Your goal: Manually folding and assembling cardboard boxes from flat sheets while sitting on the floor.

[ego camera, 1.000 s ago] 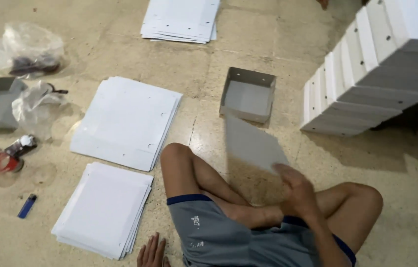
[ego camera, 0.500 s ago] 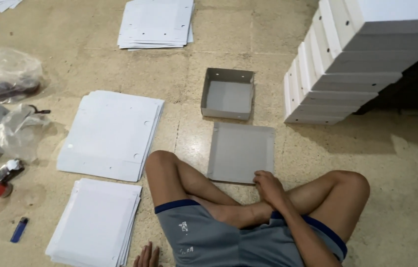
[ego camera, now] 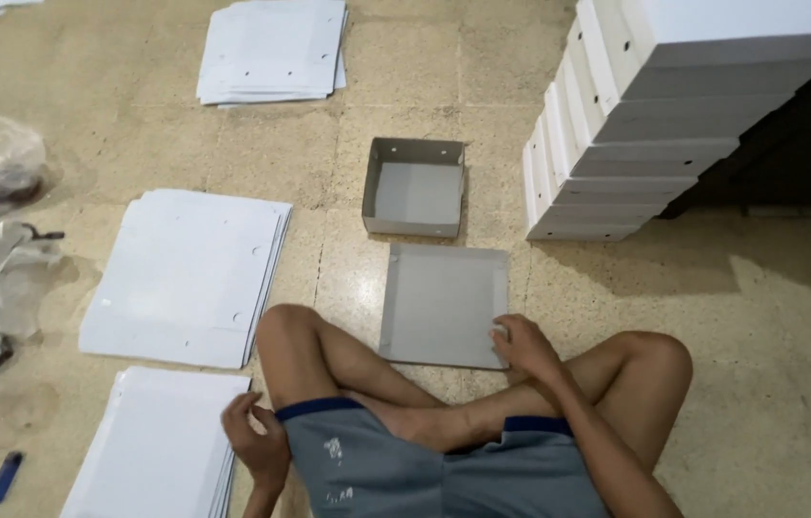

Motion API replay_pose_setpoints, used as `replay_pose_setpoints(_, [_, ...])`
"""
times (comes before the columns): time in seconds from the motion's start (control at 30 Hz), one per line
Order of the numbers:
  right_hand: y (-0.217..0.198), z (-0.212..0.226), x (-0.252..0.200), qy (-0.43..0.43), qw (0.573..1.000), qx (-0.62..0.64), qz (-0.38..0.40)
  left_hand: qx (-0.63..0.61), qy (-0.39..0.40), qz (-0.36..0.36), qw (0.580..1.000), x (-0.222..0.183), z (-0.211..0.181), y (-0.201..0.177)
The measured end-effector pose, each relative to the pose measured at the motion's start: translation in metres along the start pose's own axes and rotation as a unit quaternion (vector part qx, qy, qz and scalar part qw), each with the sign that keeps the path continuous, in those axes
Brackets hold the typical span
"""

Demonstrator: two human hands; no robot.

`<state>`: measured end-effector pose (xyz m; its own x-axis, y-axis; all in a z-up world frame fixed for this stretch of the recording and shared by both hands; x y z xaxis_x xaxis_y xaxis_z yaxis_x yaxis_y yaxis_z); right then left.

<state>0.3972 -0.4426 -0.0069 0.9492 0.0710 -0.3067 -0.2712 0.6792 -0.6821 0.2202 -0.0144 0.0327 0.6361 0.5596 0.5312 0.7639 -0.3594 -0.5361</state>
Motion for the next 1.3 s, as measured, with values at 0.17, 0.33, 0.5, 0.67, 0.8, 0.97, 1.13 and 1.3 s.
replay_pose_setpoints(0.17, [-0.012, -0.013, 0.029, 0.111, 0.993, 0.032, -0.039, -0.076, -0.009, 0.016, 0.997, 0.044, -0.062, 0.037])
replay_pose_setpoints(0.33, [0.012, -0.054, 0.082, 0.114, 0.991, 0.02, -0.068, -0.178, 0.021, 0.103, 0.978, 0.033, -0.095, 0.139])
replay_pose_setpoints(0.5, [-0.011, -0.002, 0.062, 0.132, 0.98, 0.083, -0.126, -0.242, -0.043, 0.332, 0.911, 0.008, -0.174, 0.243])
replay_pose_setpoints(0.67, [-0.007, -0.012, 0.067, 0.115, 0.976, 0.114, -0.147, -0.141, 0.042, 0.452, 0.88, -0.007, -0.205, 0.367])
replay_pose_setpoints(0.8, [-0.004, -0.021, 0.071, 0.119, 0.97, 0.156, -0.144, -0.039, 0.102, 0.552, 0.827, -0.009, -0.211, 0.443])
replay_pose_setpoints(0.97, [-0.006, -0.023, 0.072, 0.159, 0.964, 0.179, -0.112, 0.012, 0.135, 0.604, 0.785, -0.013, -0.201, 0.49])
replay_pose_setpoints(1.13, [0.0, -0.032, 0.081, 0.166, 0.969, 0.156, -0.091, -0.053, 0.061, 0.567, 0.82, -0.006, -0.202, 0.478])
replay_pose_setpoints(1.3, [0.003, -0.034, 0.084, 0.151, 0.975, 0.145, -0.076, -0.042, 0.076, 0.546, 0.833, -0.009, -0.202, 0.453])
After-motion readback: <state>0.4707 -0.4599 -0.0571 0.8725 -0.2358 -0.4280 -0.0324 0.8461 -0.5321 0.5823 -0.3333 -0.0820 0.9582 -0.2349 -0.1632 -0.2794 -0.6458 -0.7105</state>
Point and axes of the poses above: each hand's wrist, its own x-axis towards the middle knuckle, its own y-axis out of the palm, z = x × y, the point moved 5 cm from there along x, towards the middle knuckle, and after that the axes turned 7 degrees about -z, right-handed, at the moved point
